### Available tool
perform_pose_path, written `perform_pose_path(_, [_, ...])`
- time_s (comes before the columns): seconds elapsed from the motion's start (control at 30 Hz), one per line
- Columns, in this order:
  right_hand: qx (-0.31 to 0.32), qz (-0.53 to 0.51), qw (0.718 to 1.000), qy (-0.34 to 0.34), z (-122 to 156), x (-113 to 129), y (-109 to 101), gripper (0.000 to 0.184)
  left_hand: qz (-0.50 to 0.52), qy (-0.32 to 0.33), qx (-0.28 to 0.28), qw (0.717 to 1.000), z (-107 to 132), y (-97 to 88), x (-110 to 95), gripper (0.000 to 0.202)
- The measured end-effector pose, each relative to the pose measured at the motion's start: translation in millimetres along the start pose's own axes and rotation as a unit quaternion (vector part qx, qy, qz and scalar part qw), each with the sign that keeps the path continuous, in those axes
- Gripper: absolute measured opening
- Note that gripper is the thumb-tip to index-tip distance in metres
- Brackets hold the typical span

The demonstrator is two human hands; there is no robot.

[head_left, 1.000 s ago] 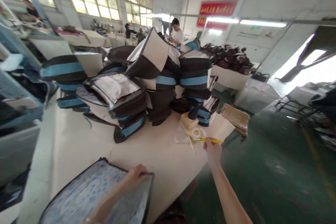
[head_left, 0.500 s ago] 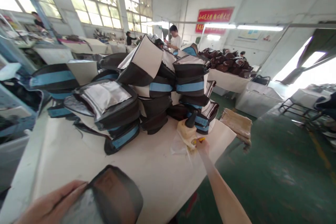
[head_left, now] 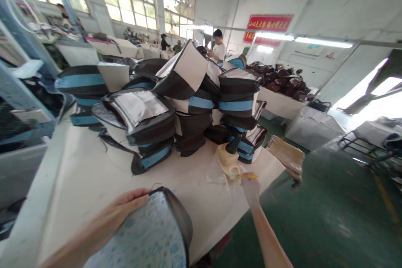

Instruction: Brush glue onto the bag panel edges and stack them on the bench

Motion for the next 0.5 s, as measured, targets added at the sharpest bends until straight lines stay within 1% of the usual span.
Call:
perform_pose_path(0.07, [0.033, -0.043, 0.998, -0.024, 21.9, 28.6, 9.0, 0.029, 0.016, -0.028, 0.033, 0.999, 2.9, 10.9, 0.3, 0.038])
perform_pose_path(0.17, [0.109, -0.113, 0.986, -0.062, 63.5, 86.9, 31.5, 0.035, 0.042, -0.031, 0.076, 0.996, 3.9, 19.4, -4.8, 0.029])
perform_pose_path(0.2, [0.138, -0.139, 0.978, -0.078, 79.1, 109.8, 39.7, 0.034, 0.052, -0.032, 0.087, 0.994, 4.4, 20.9, -6.4, 0.027])
perform_pose_path(0.27, [0.214, -0.216, 0.944, -0.125, 113.1, 160.1, 57.9, 0.027, 0.070, -0.037, 0.095, 0.992, 6.4, 21.9, -9.3, 0.026])
perform_pose_path(0.33, [0.267, -0.217, 0.926, -0.157, 143.2, 198.8, 75.0, 0.023, 0.088, -0.041, 0.097, 0.991, 9.8, 22.3, -11.4, 0.027])
perform_pose_path(0.4, [0.318, -0.181, 0.914, -0.177, 166.5, 222.2, 96.8, 0.022, 0.105, -0.040, 0.102, 0.988, 13.6, 22.7, -12.1, 0.030])
perform_pose_path(0.47, [0.348, -0.133, 0.907, -0.199, 179.4, 232.1, 116.8, 0.022, 0.115, -0.040, 0.101, 0.987, 16.0, 20.5, -10.1, 0.033])
perform_pose_path(0.5, [0.348, -0.110, 0.906, -0.212, 181.9, 234.0, 123.9, 0.023, 0.121, -0.041, 0.096, 0.987, 16.5, 18.3, -8.2, 0.035])
Point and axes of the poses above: each hand's wrist, its own z-axis away from the middle knuckle, its own y-axis out of the palm, x = y × z, the point moved 10 cm from there along -z, towards the middle knuckle, and after that the axes turned 4 degrees about x, right-handed, at the moved point
